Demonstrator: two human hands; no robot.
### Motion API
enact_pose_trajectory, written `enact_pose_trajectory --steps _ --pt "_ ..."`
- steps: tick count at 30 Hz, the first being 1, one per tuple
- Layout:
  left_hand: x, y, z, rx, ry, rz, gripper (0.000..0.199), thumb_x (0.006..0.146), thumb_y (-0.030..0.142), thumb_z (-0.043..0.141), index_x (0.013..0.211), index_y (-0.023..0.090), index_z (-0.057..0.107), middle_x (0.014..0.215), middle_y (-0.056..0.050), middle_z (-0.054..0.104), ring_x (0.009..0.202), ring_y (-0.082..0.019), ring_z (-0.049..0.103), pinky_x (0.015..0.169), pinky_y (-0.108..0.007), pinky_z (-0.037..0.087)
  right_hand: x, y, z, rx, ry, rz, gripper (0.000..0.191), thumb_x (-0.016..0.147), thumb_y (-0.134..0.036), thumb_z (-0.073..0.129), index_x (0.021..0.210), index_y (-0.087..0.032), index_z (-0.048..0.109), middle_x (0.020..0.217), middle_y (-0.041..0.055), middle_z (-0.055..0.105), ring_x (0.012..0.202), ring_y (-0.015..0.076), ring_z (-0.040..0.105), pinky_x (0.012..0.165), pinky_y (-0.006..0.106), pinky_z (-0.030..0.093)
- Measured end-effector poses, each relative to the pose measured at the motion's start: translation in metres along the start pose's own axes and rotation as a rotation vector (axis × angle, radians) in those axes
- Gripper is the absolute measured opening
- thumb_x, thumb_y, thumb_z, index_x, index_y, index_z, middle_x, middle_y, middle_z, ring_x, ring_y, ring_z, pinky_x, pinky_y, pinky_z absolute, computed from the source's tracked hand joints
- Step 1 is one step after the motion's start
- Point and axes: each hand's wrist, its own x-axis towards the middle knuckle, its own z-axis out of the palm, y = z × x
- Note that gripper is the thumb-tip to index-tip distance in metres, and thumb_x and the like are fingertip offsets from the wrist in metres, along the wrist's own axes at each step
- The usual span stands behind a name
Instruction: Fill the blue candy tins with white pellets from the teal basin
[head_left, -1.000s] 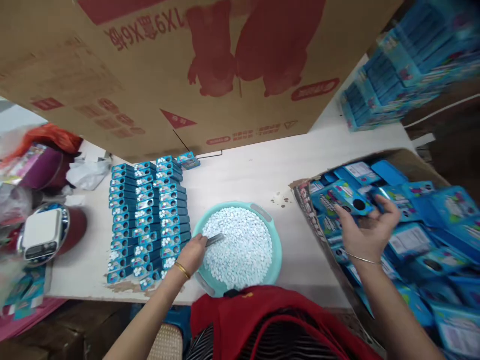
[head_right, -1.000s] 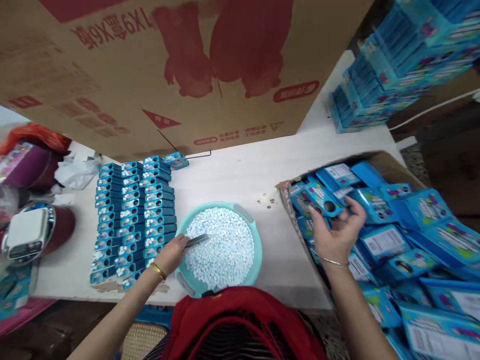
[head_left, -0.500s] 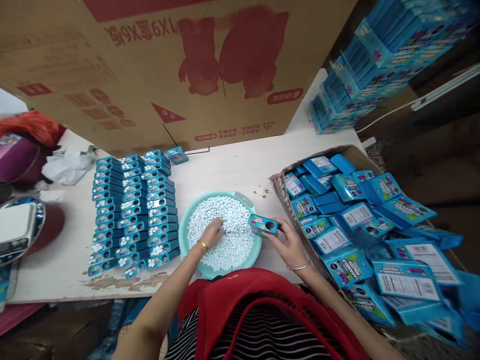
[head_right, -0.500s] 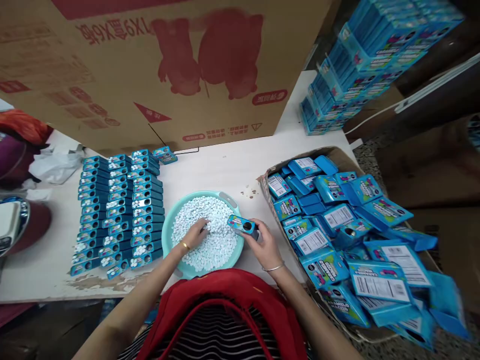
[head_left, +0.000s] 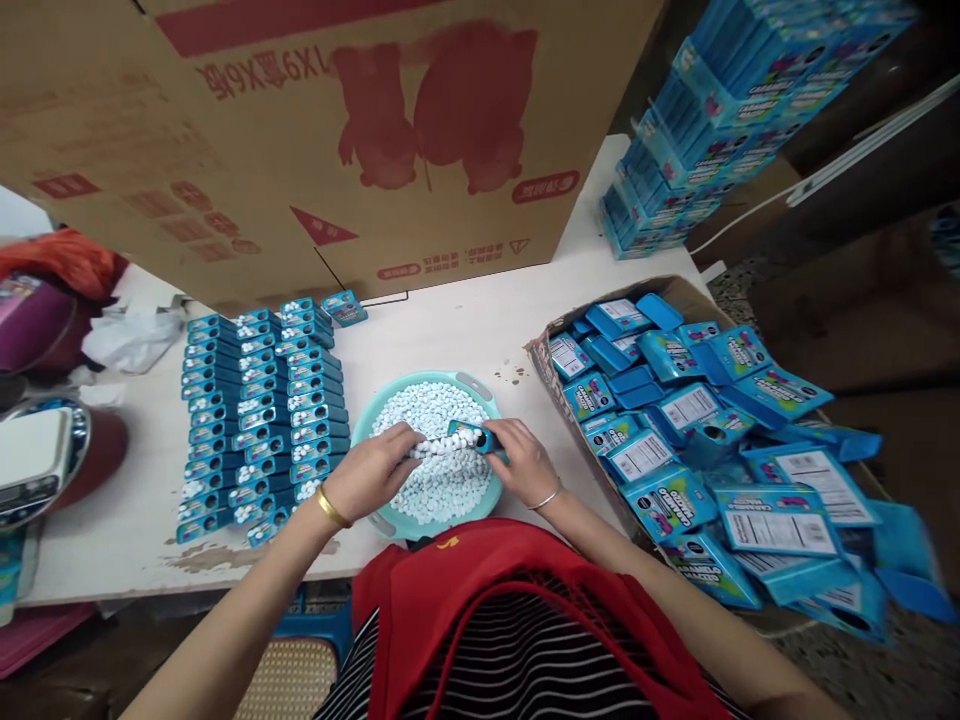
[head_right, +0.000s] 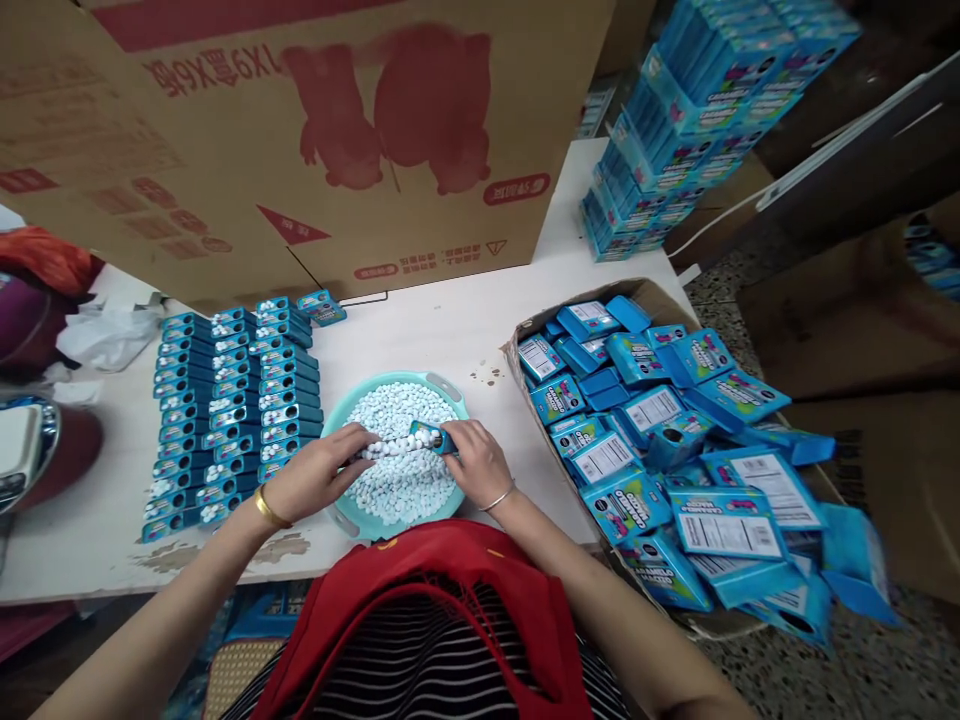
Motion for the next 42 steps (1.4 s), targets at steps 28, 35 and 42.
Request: enact_pose_trajectory --steps 28,35,42 --pt "0.049 -0.065 0.164 -0.116 -0.089 -0.321 0.029 0.084 0.013 0.043 0.109 0.018 0.056 0.112 -0.009 0.062 0.1 -0.02 0.059 0.09 -0.032 0.045 0.0 0.011 -0.011 0.1 0.11 0.191 0.028 0.085 -0.029 0.058 0.112 -0.021 0.055 0.105 0.0102 0.064 0.098 0.0249 0.059 0.086 0.041 0.05" --pt "0.024 -0.06 0.128 -0.289 -0.008 -0.208 0.025 0.087 0.027 0.047 0.109 0.017 0.054 0.105 -0.007 0.063 0.095 -0.018 0.059 0.087 -0.031 0.047 -0.002 0.015 -0.011 0.091 0.122 0.222 0.029 0.085 -0.03 0.058 0.112 -0.021 0.054 0.104 0.0096 0.064 0.097 0.0249 0.059 0.085 0.041 0.05" --pt "-0.015 -0.03 0.032 -0.229 0.056 -0.03 0.026 0.091 0.029 0.042 0.112 0.018 0.053 0.105 -0.009 0.062 0.097 -0.019 0.058 0.086 -0.033 0.046 0.001 0.011 0.003 0.03 0.016 0.047 0.036 0.082 -0.015 0.051 0.117 -0.021 0.053 0.109 0.011 0.063 0.103 0.0277 0.056 0.09 0.047 0.049"
